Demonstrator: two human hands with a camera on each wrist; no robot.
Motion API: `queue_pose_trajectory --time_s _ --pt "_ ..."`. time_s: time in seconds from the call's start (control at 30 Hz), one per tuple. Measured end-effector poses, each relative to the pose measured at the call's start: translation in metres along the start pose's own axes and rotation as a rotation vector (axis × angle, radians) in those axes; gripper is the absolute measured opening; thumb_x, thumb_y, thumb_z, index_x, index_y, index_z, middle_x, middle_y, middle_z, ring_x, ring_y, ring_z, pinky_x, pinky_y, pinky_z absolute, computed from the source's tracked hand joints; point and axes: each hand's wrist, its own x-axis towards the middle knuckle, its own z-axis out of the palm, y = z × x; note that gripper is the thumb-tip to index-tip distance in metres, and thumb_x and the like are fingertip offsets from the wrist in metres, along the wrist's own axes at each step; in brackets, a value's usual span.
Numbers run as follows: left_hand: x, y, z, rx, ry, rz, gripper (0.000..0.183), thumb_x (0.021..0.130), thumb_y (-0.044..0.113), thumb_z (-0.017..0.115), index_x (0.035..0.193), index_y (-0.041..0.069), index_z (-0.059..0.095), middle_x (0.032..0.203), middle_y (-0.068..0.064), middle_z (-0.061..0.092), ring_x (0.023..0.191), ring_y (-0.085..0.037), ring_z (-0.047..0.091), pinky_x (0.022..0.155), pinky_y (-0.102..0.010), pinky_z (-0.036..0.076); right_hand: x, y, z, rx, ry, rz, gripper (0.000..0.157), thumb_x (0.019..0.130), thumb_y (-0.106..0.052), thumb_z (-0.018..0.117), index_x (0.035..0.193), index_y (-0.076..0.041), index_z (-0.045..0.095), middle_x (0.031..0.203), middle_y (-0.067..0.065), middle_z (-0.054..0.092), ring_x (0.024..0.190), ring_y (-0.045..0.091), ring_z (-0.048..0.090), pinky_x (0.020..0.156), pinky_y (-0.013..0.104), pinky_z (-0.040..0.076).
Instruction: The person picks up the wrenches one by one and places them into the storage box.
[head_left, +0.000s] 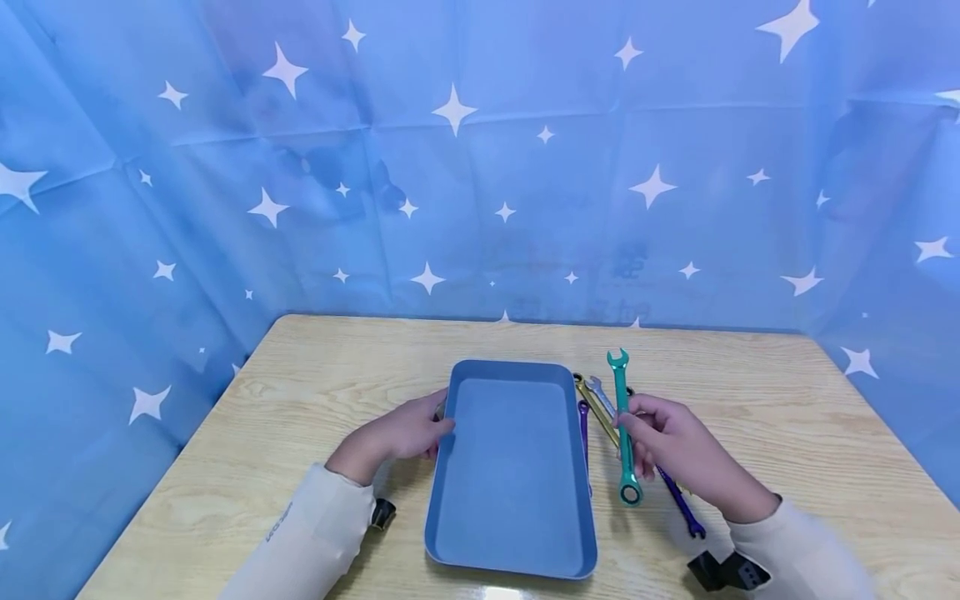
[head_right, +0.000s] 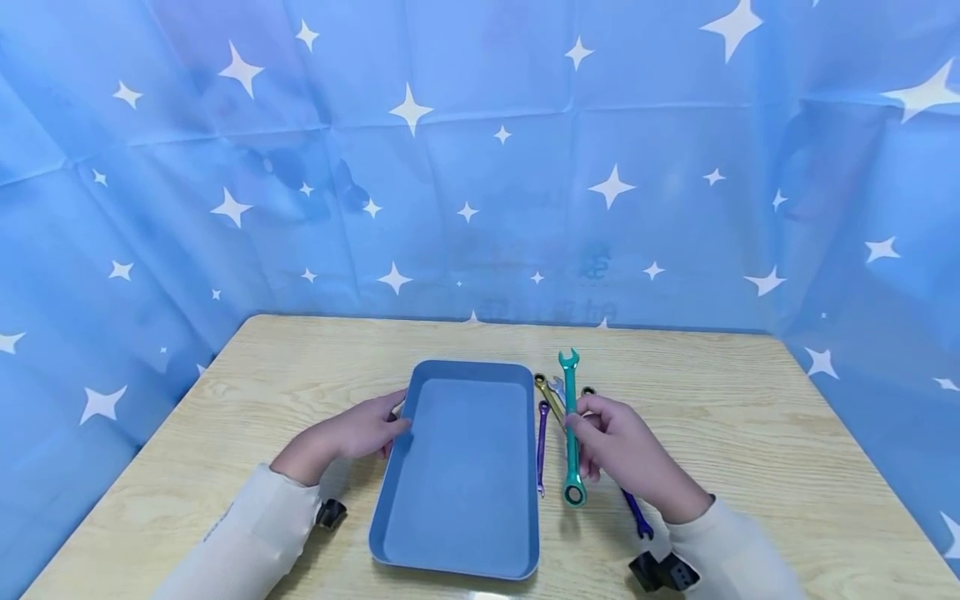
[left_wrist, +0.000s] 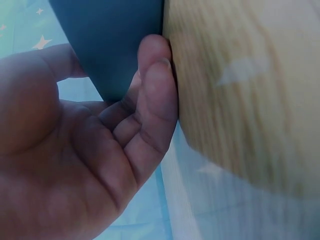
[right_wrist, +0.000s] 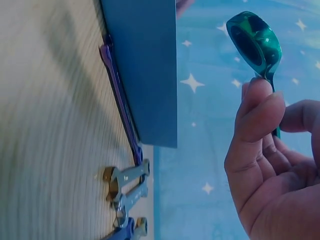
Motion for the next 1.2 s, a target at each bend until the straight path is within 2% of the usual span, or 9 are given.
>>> queue_pose_trajectory --time_s 0.13,0.37,0.53,0.67,0.77,0.9,1.07,1.2 --pt "-0.001 0.0 0.001 0.002 -0.002 0.013 0.06 0.106 0.021 0.042 0.161 0.019 0.017 0.07 -0.008 0.064 0.06 -0.021 0.062 0.063 -0.035 0.051 0.0 -0.003 0.006 -0.002 -0.02 -0.003 0.033 0.106 -0.028 0.05 0.097 0.003 0.052 0.062 0.01 0.057 0.056 0.032 0.061 0.051 0.039 0.054" --pt "0.001 0.0 0.004 0.013 0.006 0.02 0.059 0.105 0.021 0.043 0.16 0.017 0.021 0.071 -0.005 0.064 0.061 -0.02 0.062 0.065 -0.035 0.051 0.005 -0.008 0.014 0.001 -0.049 -0.005 0.034 0.105 -0.028 0.052 0.087 -0.001 0.043 0.061 0.01 0.056 0.056 0.032 0.063 0.053 0.04 0.056" --pt "-0.001 -0.001 0.004 0.019 0.009 0.027 0.059 0.105 0.021 0.044 0.16 0.017 0.022 0.071 -0.005 0.064 0.06 -0.021 0.062 0.066 -0.035 0.05 0.009 -0.011 0.022 0.035 -0.07 -0.005 0.032 0.105 -0.025 0.051 0.088 0.001 0.045 0.062 0.01 0.057 0.056 0.029 0.064 0.053 0.04 0.056" --pt "-0.003 -0.002 0.003 0.022 0.009 0.023 0.061 0.105 0.021 0.045 0.16 0.018 0.02 0.067 -0.007 0.064 0.06 -0.021 0.062 0.065 -0.035 0.05 0.013 -0.014 0.033 0.094 -0.092 0.018 0.031 0.105 -0.025 0.051 0.099 0.006 0.051 0.066 0.011 0.058 0.056 0.024 0.064 0.055 0.039 0.058" --pt "-0.003 -0.002 0.003 0.022 0.008 0.014 0.061 0.106 0.023 0.045 0.161 0.018 0.018 0.066 -0.007 0.064 0.06 -0.021 0.062 0.067 -0.035 0.05 0.016 -0.015 0.042 0.119 -0.098 0.027 0.034 0.105 -0.023 0.052 0.116 0.009 0.054 0.069 0.011 0.059 0.055 0.021 0.063 0.054 0.039 0.058" --pt "-0.002 -0.002 0.003 0.006 0.007 0.0 0.057 0.107 0.027 0.041 0.16 0.019 0.022 0.069 -0.009 0.063 0.06 -0.022 0.062 0.07 -0.035 0.05 0.021 -0.018 0.05 0.135 -0.114 0.056 0.039 0.104 -0.021 0.053 0.133 0.005 0.051 0.069 0.009 0.059 0.056 0.021 0.063 0.054 0.042 0.058" --pt "-0.002 -0.001 0.001 -0.02 0.008 0.0 0.05 0.109 0.027 0.031 0.158 0.02 0.028 0.077 -0.007 0.063 0.063 -0.022 0.062 0.064 -0.036 0.052 0.028 -0.023 0.058 0.141 -0.151 0.058 0.04 0.103 -0.018 0.053 0.136 0.003 0.047 0.07 0.01 0.06 0.058 0.023 0.064 0.057 0.044 0.059" --pt "-0.003 -0.001 0.0 -0.012 0.004 0.01 0.052 0.108 0.026 0.028 0.159 0.021 0.023 0.077 -0.007 0.064 0.064 -0.022 0.062 0.062 -0.035 0.053 0.034 -0.027 0.066 0.157 -0.188 0.051 0.039 0.103 -0.013 0.052 0.137 0.005 0.045 0.072 0.011 0.061 0.058 0.022 0.064 0.058 0.043 0.059"
